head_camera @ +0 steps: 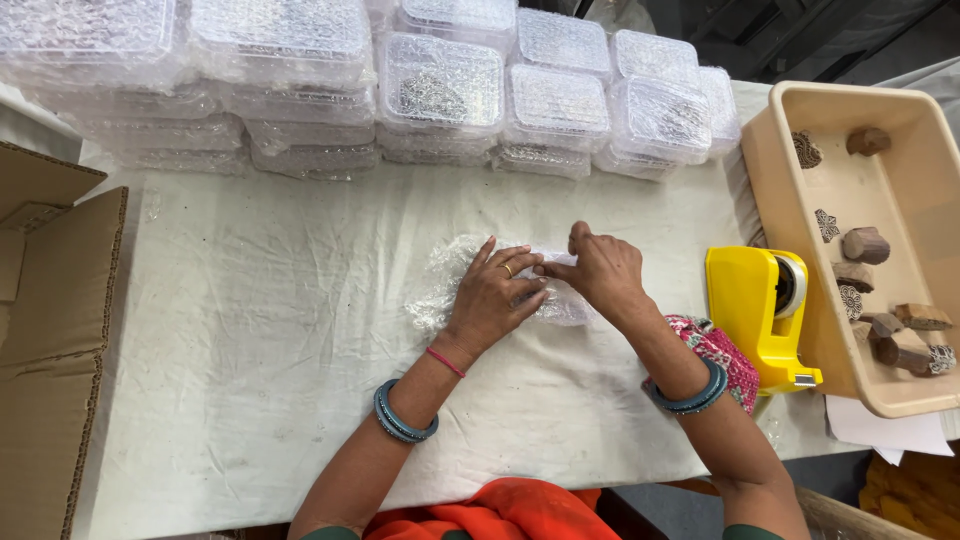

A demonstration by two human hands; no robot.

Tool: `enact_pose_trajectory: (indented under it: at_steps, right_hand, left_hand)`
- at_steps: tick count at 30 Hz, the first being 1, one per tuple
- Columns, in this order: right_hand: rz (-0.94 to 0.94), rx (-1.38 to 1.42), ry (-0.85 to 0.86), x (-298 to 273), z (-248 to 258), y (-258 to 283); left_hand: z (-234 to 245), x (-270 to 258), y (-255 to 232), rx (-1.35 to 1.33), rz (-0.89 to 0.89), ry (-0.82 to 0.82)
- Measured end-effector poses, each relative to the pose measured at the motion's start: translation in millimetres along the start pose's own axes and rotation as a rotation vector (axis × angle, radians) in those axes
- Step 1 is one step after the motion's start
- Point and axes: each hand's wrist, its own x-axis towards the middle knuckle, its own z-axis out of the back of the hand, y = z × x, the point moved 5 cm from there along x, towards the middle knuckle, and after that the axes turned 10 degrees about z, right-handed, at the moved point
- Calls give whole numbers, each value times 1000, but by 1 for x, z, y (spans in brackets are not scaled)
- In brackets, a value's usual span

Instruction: The person wipes a decorative metal piece and a clear plastic container with a cloth. She places the metal piece inside the container, closes it, and wraps the container in bubble wrap. She secures the bubble wrap with tape from a dispenser.

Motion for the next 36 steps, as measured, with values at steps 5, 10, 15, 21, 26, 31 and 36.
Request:
enact_pose_trajectory:
  at_steps: [5, 10, 15, 21, 26, 31, 36]
  right_hand:
    - [-89, 66, -75, -18, 0, -11]
    - [-156, 159, -75, -40, -7, -51]
    - [61, 523, -474, -83, 18, -62]
    - [518, 437, -546, -82, 16, 0]
    - [560, 286, -468, -77, 12, 19]
    - [557, 202, -470, -75, 7, 21]
    - [539, 191, -435, -72, 5, 19]
  left_hand:
    - [0, -1, 1, 6, 18, -1]
    - [0, -1, 2, -15, 32, -2]
    - [-9, 1, 10, -32, 37, 2]
    - [-2, 2, 5, -66, 57, 23]
    - [3, 2, 7, -111, 56, 29]
    - [46, -8, -7, -340, 84, -146]
    - [126, -77, -87, -420, 40, -246]
